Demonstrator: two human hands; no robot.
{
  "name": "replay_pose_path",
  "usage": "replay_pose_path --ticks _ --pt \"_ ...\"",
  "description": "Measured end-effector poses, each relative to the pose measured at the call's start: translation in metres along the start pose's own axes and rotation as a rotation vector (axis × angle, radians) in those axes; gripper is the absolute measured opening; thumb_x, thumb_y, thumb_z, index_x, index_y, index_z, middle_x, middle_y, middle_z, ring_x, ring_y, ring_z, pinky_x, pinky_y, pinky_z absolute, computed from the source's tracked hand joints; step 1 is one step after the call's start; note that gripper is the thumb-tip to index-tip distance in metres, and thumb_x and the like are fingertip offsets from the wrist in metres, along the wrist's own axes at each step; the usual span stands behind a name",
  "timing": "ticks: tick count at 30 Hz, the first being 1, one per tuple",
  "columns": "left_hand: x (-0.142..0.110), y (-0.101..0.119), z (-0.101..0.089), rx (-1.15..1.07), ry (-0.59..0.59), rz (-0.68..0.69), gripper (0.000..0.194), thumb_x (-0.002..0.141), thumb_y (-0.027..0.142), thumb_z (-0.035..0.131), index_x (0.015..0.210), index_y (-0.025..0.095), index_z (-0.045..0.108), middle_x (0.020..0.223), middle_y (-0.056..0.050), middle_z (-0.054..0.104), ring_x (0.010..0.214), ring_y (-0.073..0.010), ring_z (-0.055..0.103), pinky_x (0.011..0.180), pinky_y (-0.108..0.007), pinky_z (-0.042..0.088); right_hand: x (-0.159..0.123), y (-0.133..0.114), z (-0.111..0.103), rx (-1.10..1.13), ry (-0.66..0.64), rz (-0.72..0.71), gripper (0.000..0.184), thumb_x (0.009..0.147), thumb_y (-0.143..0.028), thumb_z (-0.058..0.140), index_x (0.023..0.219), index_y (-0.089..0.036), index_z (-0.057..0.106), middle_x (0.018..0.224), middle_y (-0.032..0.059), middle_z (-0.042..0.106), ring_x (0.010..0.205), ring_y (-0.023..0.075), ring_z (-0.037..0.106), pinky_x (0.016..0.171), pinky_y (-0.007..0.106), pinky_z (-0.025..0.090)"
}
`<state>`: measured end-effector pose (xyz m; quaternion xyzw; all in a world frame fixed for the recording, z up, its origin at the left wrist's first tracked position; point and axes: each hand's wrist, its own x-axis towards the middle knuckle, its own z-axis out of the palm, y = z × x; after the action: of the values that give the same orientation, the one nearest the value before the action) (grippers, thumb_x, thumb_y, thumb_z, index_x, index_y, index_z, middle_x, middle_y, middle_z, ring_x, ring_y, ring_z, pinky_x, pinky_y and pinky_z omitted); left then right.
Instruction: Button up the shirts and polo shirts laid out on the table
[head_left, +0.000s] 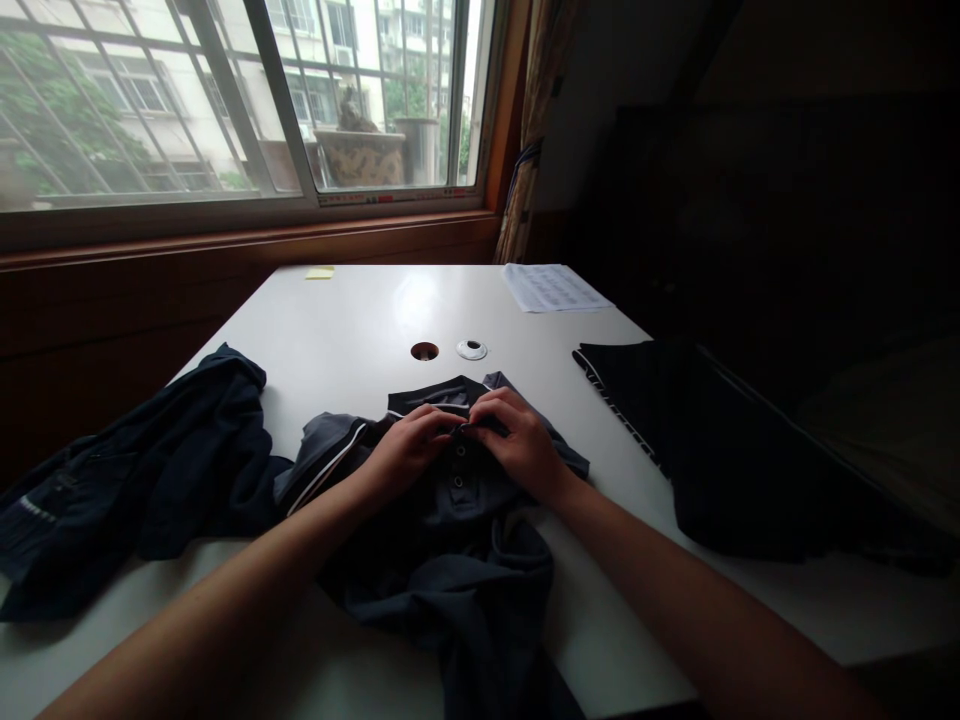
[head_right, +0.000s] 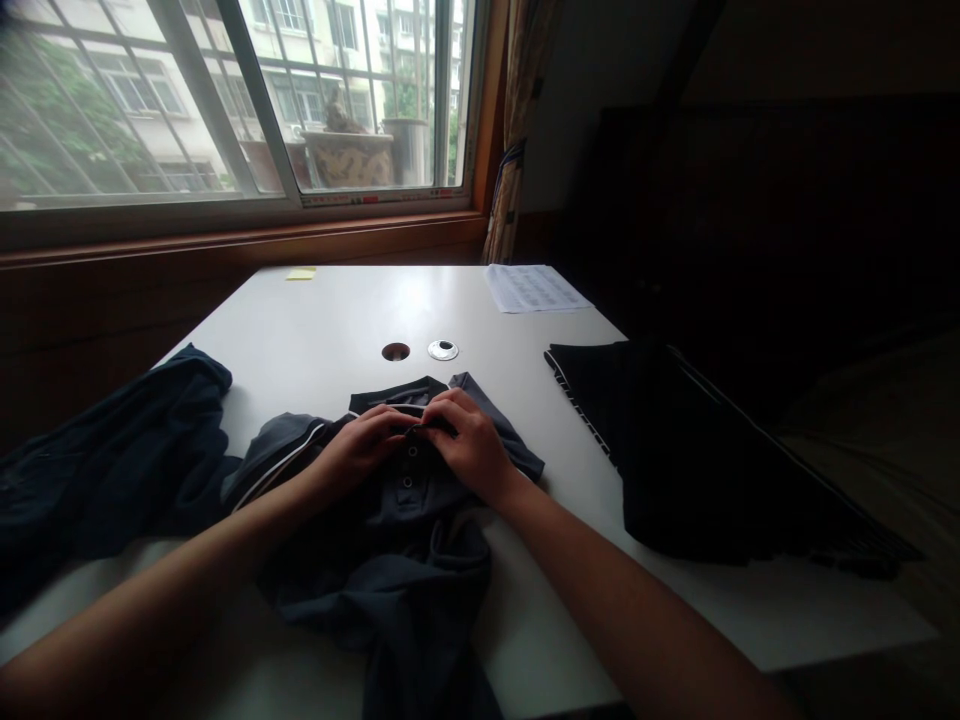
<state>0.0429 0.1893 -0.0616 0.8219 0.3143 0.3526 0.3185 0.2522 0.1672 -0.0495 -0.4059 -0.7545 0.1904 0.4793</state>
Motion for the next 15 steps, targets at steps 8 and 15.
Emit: replay_pose_path --ticks 8,15 --pt "-0.0046 0.0013 0.0008 0.081 0.049 -0.005 0.016 0.094 0.019 0.055 0.096 0.019 0.071 0.085 -0.002 0.057 0.072 -0.0118 0.056 0.067 -0.023 0.045 0.0022 0.0042 -0.0093 0.004 0.026 0.045 0.010 0.085 -0.017 0.068 0.090 -0.026 0.064 0.094 0.0020 0.065 0.092 0.0208 0.062 0.088 0.038 0.051" --pt "-0.0039 0.0072 -0.0023 0.050 0.055 -0.050 0.019 0.093 0.021 0.056 0.103 0.020 0.072 0.093 -0.004 0.059 0.081 -0.0144 0.060 0.075 -0.026 0.048 0.0012 0.0054 -0.0095 0.014 0.031 0.040 0.009 0.086 -0.018 0.068 0.091 -0.025 0.063 0.093 0.0021 0.064 0.092 0.0205 0.062 0.087 0.038 0.050"
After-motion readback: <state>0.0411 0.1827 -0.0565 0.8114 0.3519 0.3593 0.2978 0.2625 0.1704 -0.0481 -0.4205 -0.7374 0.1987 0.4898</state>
